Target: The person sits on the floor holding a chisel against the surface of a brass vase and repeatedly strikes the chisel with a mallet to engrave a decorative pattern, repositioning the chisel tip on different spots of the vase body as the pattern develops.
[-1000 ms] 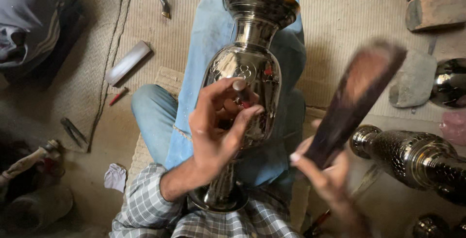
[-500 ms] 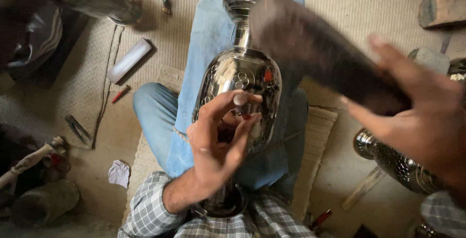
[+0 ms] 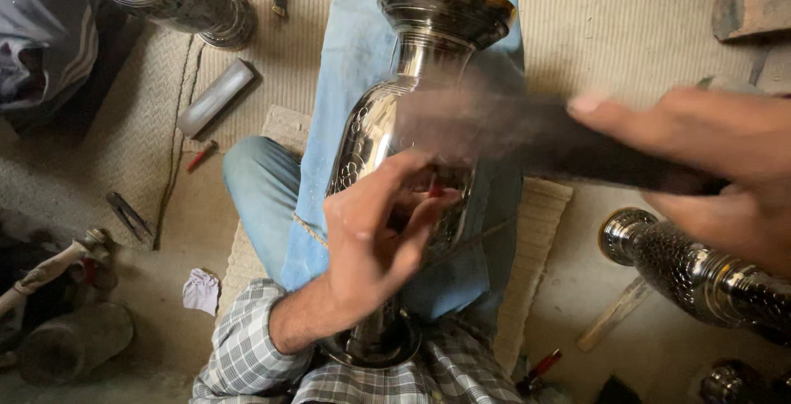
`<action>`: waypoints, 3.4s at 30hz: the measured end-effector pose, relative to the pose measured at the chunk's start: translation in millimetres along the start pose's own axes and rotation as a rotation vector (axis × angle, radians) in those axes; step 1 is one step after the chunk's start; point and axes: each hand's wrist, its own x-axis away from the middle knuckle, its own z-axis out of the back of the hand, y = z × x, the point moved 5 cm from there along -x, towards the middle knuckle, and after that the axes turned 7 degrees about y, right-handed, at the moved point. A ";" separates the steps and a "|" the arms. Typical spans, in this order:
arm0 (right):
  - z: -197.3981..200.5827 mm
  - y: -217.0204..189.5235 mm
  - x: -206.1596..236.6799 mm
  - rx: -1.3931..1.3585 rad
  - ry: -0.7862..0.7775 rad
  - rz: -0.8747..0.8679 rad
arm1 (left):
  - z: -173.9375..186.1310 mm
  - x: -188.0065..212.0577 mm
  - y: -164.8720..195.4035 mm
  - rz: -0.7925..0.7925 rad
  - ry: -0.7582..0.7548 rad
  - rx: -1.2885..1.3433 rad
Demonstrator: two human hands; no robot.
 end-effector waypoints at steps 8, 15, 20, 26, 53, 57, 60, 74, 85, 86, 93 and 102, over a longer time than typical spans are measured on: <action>-17.6 17.8 22.9 -0.121 0.046 -0.155 | -3.8 -18.0 3.8 -0.038 -0.183 -0.116; -36.2 -0.5 46.8 -0.026 0.295 -0.036 | -6.4 -27.6 3.0 -0.117 -0.311 0.009; -86.8 6.5 80.1 -0.268 0.490 -0.225 | -27.1 -39.5 -8.1 -0.139 -0.560 -0.066; -166.1 9.3 126.6 -0.767 0.650 -0.557 | -64.2 -49.7 -27.8 -0.243 -1.038 -0.080; -116.5 27.1 106.6 -0.355 0.441 -0.389 | -22.2 -32.2 -11.9 -0.172 -0.589 -0.110; -77.4 32.6 94.3 -0.442 0.420 -0.457 | -4.0 -25.4 1.4 -0.180 -0.352 -0.060; -67.4 42.5 92.6 -0.556 0.331 -0.624 | 1.6 -22.4 -0.3 -0.057 -0.272 -0.060; -23.6 6.2 29.5 -0.115 0.128 -0.280 | 2.3 -18.2 7.5 -0.115 -0.226 -0.127; -2.1 -21.0 5.9 0.004 0.027 0.008 | 4.0 -2.2 4.9 -0.020 -0.038 -0.134; 0.4 -21.3 4.1 -0.021 0.027 0.002 | 4.5 -0.8 5.3 -0.011 -0.024 -0.108; 2.4 -8.3 3.3 0.021 0.042 0.052 | 4.6 12.6 -0.2 0.017 0.067 -0.107; 18.8 -26.5 3.4 -0.205 0.007 0.197 | 2.6 23.2 -4.9 -0.048 0.192 -0.003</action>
